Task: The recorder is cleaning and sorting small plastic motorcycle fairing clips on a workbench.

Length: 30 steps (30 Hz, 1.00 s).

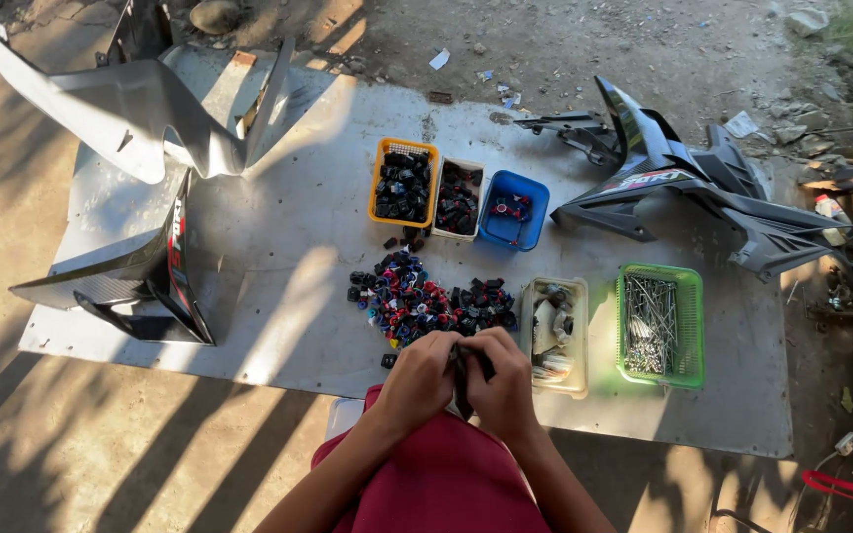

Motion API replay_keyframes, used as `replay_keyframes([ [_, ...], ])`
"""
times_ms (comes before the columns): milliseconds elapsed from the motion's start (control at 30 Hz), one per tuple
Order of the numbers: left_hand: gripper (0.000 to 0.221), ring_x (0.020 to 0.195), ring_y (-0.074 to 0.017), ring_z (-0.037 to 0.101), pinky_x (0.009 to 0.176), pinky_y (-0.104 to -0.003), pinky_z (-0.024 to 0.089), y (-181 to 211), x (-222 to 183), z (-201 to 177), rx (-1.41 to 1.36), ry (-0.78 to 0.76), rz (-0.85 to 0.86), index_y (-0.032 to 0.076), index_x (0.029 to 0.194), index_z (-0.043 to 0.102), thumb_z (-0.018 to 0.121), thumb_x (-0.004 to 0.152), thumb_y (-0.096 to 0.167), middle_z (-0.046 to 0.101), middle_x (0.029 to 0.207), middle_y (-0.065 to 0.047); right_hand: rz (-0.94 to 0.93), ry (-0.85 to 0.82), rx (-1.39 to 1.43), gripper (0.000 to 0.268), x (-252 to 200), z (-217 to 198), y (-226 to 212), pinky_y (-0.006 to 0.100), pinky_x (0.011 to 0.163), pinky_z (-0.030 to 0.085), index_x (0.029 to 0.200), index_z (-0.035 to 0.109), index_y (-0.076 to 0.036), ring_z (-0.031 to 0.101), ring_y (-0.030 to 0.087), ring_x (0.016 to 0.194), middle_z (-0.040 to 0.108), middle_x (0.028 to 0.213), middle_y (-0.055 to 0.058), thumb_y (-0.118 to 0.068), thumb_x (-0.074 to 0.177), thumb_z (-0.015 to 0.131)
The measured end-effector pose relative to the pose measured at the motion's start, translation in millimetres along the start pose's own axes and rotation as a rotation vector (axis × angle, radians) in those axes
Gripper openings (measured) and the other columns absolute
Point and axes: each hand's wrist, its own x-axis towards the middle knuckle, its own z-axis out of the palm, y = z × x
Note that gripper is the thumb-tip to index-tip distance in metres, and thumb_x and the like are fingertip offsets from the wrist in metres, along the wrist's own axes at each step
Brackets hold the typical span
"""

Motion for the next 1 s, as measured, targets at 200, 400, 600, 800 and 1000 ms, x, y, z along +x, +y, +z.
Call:
replay_keyframes([
  [200,0.033,0.092,-0.0347,0.076,0.081,-0.038,0.063,1.7,10.9,-14.4,-0.235,-0.042,-0.193,0.001,0.123,0.069,0.072,0.09,0.001,0.074,0.102,-0.019,0.189,0.238,0.015,0.014,11.7,6.8,44.5,0.041,0.073,0.056,0.095,0.075,-0.007,0.071,0.037,0.081,0.067,0.083,0.012,0.003,0.089,0.067],
  [400,0.037,0.098,-0.0344,0.077,0.083,-0.041,0.063,4.3,8.0,-13.4,-0.48,-0.028,-0.292,0.004,0.116,0.075,0.075,0.082,-0.008,0.078,0.098,-0.016,0.233,0.055,0.411,0.01,4.0,-5.4,29.2,0.035,0.081,0.056,0.098,0.077,-0.002,0.066,0.016,0.089,0.071,0.093,0.013,0.002,0.091,0.071],
  [600,0.037,0.09,-0.0349,0.078,0.077,-0.04,0.065,23.3,3.7,-21.7,-0.159,0.076,-0.236,0.008,0.113,0.075,0.077,0.08,-0.007,0.078,0.094,-0.014,0.318,-0.122,0.359,0.008,0.5,-8.8,20.7,0.033,0.07,0.059,0.091,0.078,-0.003,0.073,0.016,0.08,0.076,0.081,0.012,-0.002,0.093,0.071],
  [800,0.024,0.086,-0.0369,0.075,0.077,-0.038,0.063,3.0,-0.4,-12.0,0.058,-0.181,0.032,0.004,0.108,0.075,0.074,0.085,-0.004,0.074,0.095,-0.016,0.266,-0.541,0.136,0.008,21.3,-40.7,27.5,0.045,0.067,0.056,0.085,0.072,-0.002,0.074,0.036,0.072,0.071,0.071,0.023,-0.003,0.092,0.067],
  [1000,0.024,0.082,-0.0349,0.077,0.069,-0.036,0.062,-1.2,15.6,-39.5,-0.105,-0.137,-0.182,0.002,0.106,0.078,0.077,0.083,-0.002,0.078,0.088,-0.018,0.249,-0.365,0.213,0.01,10.6,-42.3,29.5,0.038,0.074,0.056,0.093,0.078,-0.009,0.069,0.018,0.075,0.073,0.074,0.011,-0.004,0.092,0.069],
])
